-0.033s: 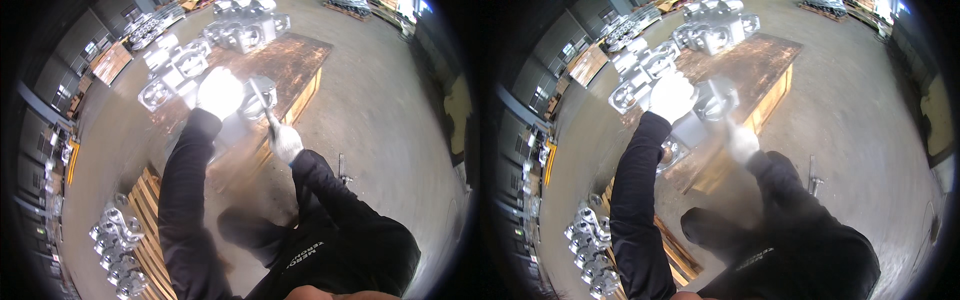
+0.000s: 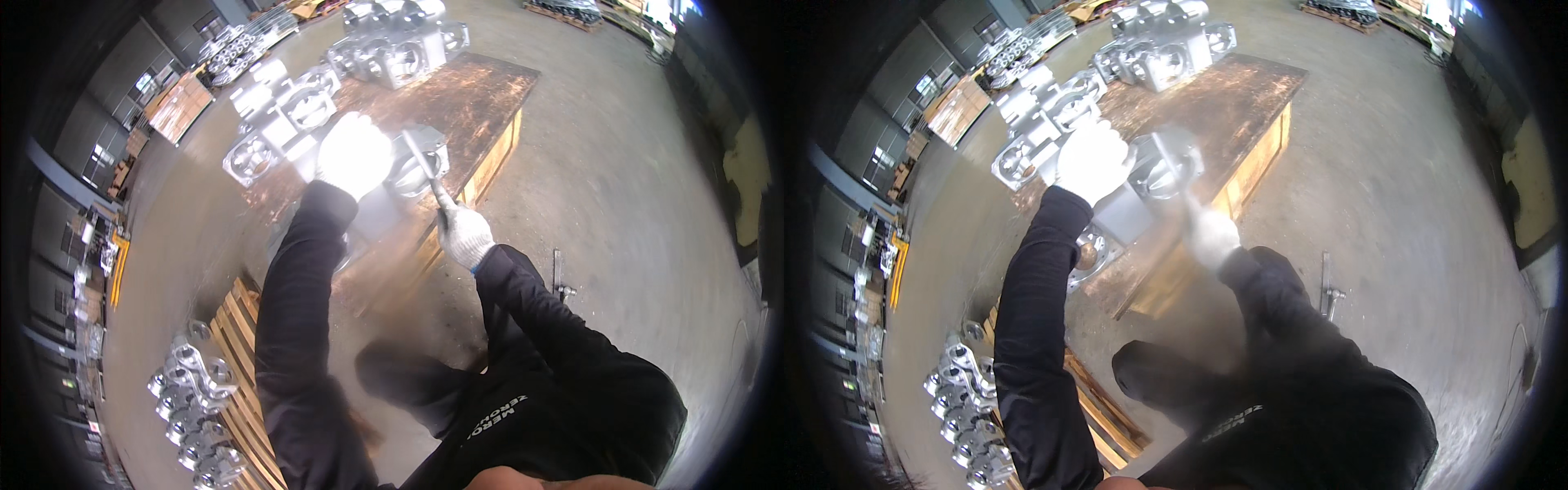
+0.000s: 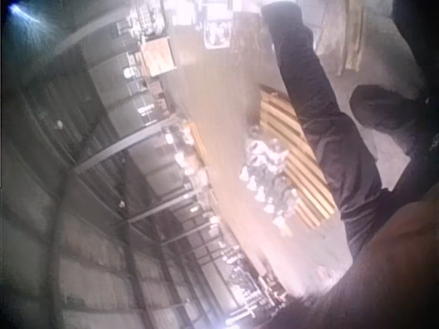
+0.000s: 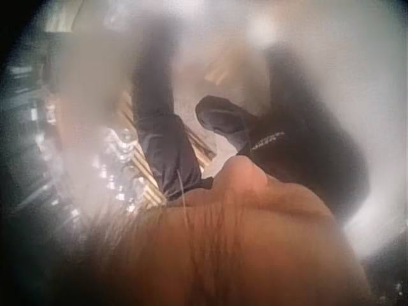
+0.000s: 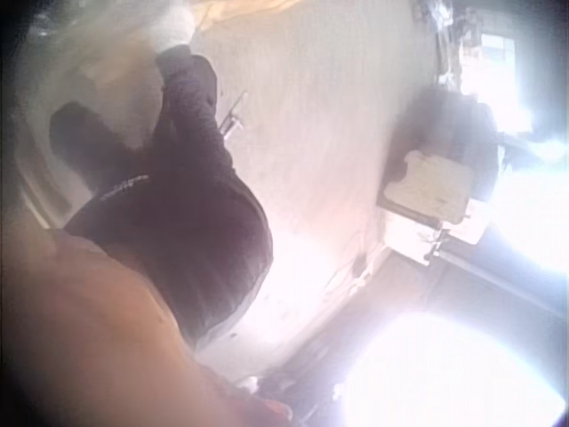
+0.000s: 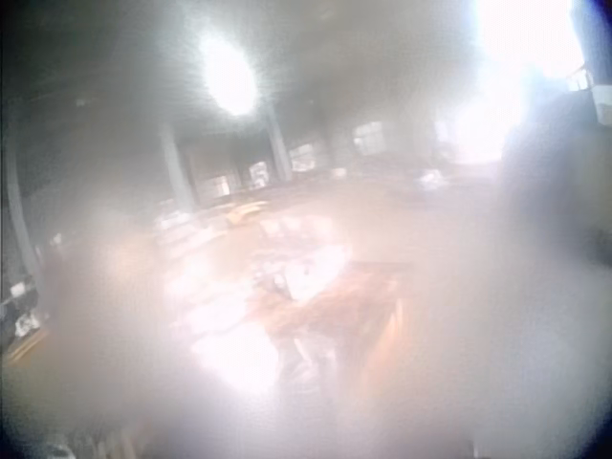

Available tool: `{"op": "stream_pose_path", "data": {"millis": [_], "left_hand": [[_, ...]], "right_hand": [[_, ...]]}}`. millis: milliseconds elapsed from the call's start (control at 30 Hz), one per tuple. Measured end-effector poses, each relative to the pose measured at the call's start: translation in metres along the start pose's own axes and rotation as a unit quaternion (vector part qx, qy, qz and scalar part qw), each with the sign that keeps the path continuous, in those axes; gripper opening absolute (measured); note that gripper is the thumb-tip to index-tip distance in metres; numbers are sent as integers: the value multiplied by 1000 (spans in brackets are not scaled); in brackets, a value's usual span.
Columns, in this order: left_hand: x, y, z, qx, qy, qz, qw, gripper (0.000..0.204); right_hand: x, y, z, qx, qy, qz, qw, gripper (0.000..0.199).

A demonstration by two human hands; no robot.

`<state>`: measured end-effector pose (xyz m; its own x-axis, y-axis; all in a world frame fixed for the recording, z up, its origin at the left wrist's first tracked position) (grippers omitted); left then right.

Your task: The person deburrs and smooths the edges of a large metal casting using a metal file. They rotate the part to access different edges and file them, then place the finished part on a wooden pallet with other similar parts.

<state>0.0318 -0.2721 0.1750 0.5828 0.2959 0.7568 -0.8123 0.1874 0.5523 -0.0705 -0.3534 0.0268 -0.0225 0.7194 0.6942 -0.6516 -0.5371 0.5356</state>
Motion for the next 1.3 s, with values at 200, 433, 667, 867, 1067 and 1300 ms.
{"op": "stream_pose_path", "data": {"millis": [200, 433, 667, 867, 1067, 1300], "left_hand": [[5, -6, 2, 12, 9, -41, 999, 35], [7, -5, -3, -9, 7, -41, 999, 39], [8, -4, -3, -8, 17, -31, 999, 38], [5, -4, -4, 23, 17, -18, 999, 33], [6, -3, -1, 38, 16, -25, 999, 36], [8, -5, 2, 77, 4, -9, 997, 38]], "right_hand": [[-15, 2, 19, -50, 56, 54, 996, 67], [-22, -2, 21, -35, 41, 72, 996, 73], [-55, -9, 20, -19, -43, 142, 989, 62], [-68, -26, 21, -41, -6, 198, 979, 59], [-46, -17, 35, -58, 6, 188, 980, 53], [-46, -3, 22, 13, -17, 73, 997, 59]]}}
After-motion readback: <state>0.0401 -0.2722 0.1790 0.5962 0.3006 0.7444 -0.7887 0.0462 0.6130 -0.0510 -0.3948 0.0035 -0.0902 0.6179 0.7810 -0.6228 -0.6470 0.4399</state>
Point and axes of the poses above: each hand's wrist, its own z-axis towards the middle knuckle, its own y-axis out of the back of the hand, x = y × z, the point moved 8 cm from there along z, towards the middle knuckle, and after that the axes turned 12 degrees about z, right-handed, at the moved point
